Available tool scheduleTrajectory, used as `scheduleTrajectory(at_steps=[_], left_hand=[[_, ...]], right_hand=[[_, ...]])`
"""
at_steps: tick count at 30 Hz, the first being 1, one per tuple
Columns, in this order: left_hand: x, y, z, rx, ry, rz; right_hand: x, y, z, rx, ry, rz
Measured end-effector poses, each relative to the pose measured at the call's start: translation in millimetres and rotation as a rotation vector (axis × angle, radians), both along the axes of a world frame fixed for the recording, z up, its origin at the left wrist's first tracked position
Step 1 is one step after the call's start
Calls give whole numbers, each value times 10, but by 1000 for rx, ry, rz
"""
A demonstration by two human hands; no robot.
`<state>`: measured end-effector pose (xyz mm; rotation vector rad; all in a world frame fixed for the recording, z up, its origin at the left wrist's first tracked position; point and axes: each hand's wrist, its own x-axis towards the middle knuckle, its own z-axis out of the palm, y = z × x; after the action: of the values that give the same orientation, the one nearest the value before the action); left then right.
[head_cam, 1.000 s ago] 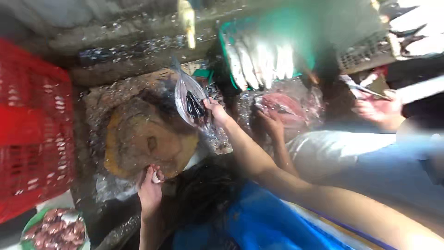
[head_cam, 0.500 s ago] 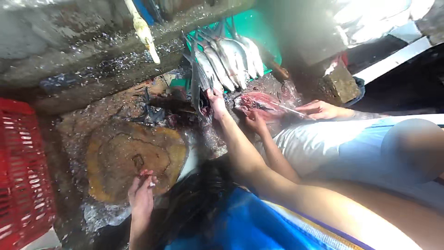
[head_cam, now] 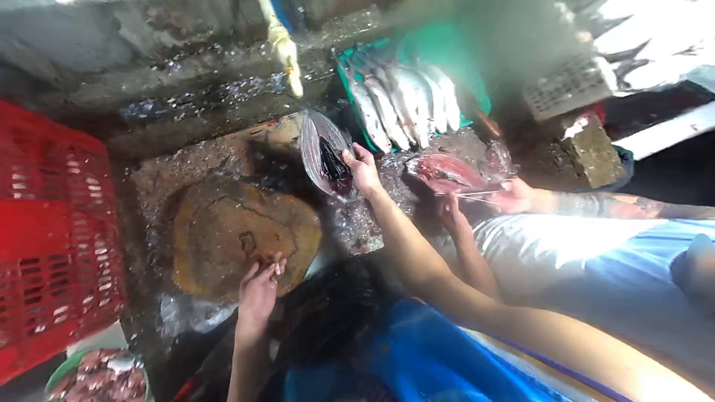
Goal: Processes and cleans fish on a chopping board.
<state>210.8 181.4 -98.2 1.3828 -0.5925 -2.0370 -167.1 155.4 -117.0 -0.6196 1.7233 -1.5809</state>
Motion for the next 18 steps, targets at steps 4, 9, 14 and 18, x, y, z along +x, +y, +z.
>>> scheduleTrajectory(at_steps=[4,9,14,18], left_hand=[[-136,-60,217,-90,-15,-38],[-182,-22,204,-411,-106,-110],[-196,42,238,-522,-158,-110],[-209,78,257,-654,-312,-161]], right_hand=[[569,-35,78,62,-81,233],[1173,7,-18,613,582,748],[1385,308,326,218,775,620],[1443,218,450,190,178,942]])
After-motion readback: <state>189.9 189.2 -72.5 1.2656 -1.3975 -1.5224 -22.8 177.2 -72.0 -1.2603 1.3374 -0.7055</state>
